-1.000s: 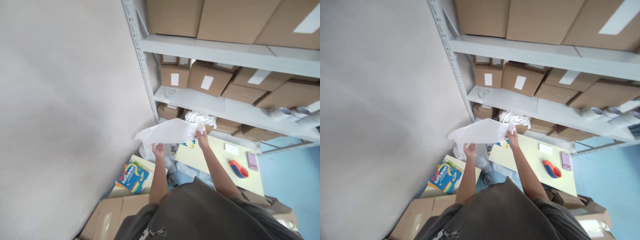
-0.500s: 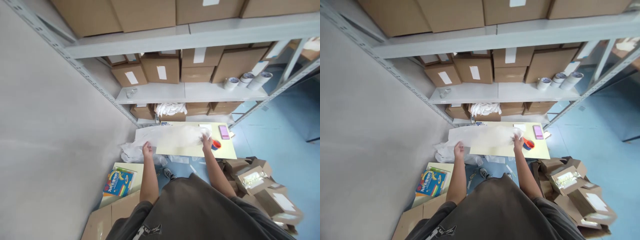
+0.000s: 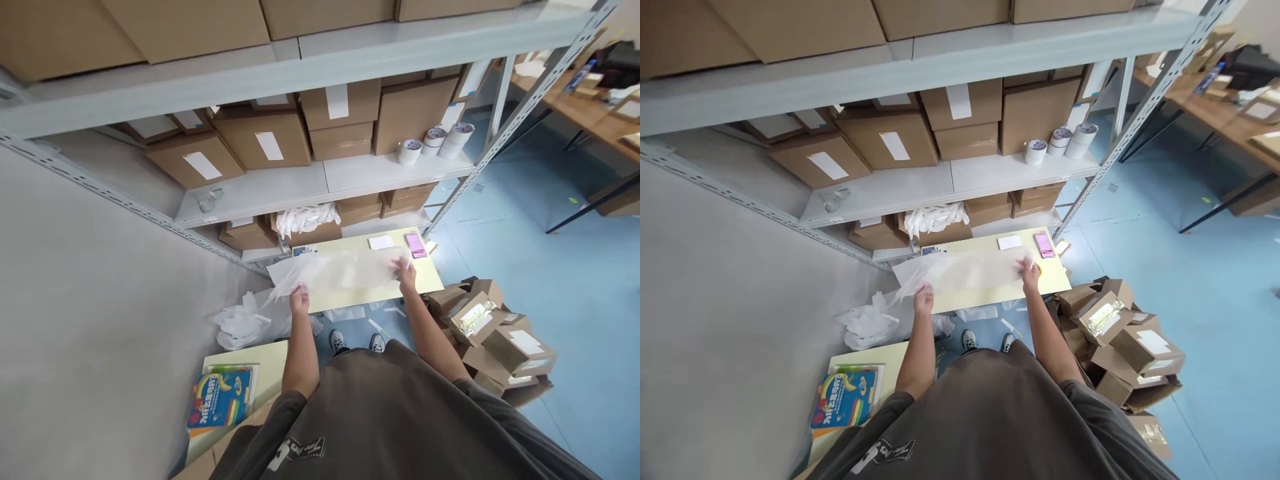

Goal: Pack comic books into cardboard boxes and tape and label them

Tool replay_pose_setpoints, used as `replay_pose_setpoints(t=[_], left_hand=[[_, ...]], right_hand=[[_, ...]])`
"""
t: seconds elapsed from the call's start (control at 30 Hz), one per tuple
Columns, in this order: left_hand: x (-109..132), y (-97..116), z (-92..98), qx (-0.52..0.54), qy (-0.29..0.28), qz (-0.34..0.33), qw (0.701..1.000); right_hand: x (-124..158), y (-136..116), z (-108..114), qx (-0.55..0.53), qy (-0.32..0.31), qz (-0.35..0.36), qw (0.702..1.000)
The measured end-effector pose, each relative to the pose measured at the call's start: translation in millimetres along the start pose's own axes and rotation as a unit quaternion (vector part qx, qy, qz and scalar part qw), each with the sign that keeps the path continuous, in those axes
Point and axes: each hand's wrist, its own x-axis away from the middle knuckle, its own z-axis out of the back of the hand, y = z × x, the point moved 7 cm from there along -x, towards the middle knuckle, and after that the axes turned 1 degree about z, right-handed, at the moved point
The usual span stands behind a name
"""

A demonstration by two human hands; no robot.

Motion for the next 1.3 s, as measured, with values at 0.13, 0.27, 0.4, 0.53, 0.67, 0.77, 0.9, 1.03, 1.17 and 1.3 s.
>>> replay_pose_setpoints(t=[0.13,0.27,0.4,0.53,0.67,0.77,0.9,1.03,1.17,1.3], left_hand=[[-13,-25,16.8,-0.138,0.016,0.061,0.988],[-19,-37,49.7,-0.212,0.071,0.039,0.974],[-17,-42,38.7,-0.272,0.074,-0.045,0.958],[-22,-48,-6.5,-0.405,0.033,-0.101,0.908],[-31,-64,-11.1,-0.447,0.065,-0.035,0.892],[-27,-79,-21.8,-0.471,0.006,-0.074,0.879],[-4,-109,-63.6,-0.507,-0.158,-0.175,0.829],[12,-150,-95.3,-0.653,-0.275,-0.219,0.67],[9,-177,-92.9,-0.747,-0.27,-0.2,0.574],[13,-191,-90.8,-0.762,-0.248,-0.199,0.564]], right_hand=[[0,11,-3,0.069,0.048,-0.022,0.996],[2,32,-14,0.146,0.022,-0.043,0.988],[16,57,-29,0.174,-0.008,-0.071,0.982],[32,74,-43,0.165,0.006,-0.097,0.981],[33,79,-53,0.207,-0.012,-0.105,0.973],[24,78,-53,0.292,-0.047,-0.097,0.95],[9,72,-45,0.482,-0.089,-0.022,0.871],[-7,74,-25,0.593,-0.125,0.028,0.795],[-24,94,-1,0.635,-0.224,-0.037,0.738],[-46,97,15,0.629,-0.232,-0.042,0.741]])
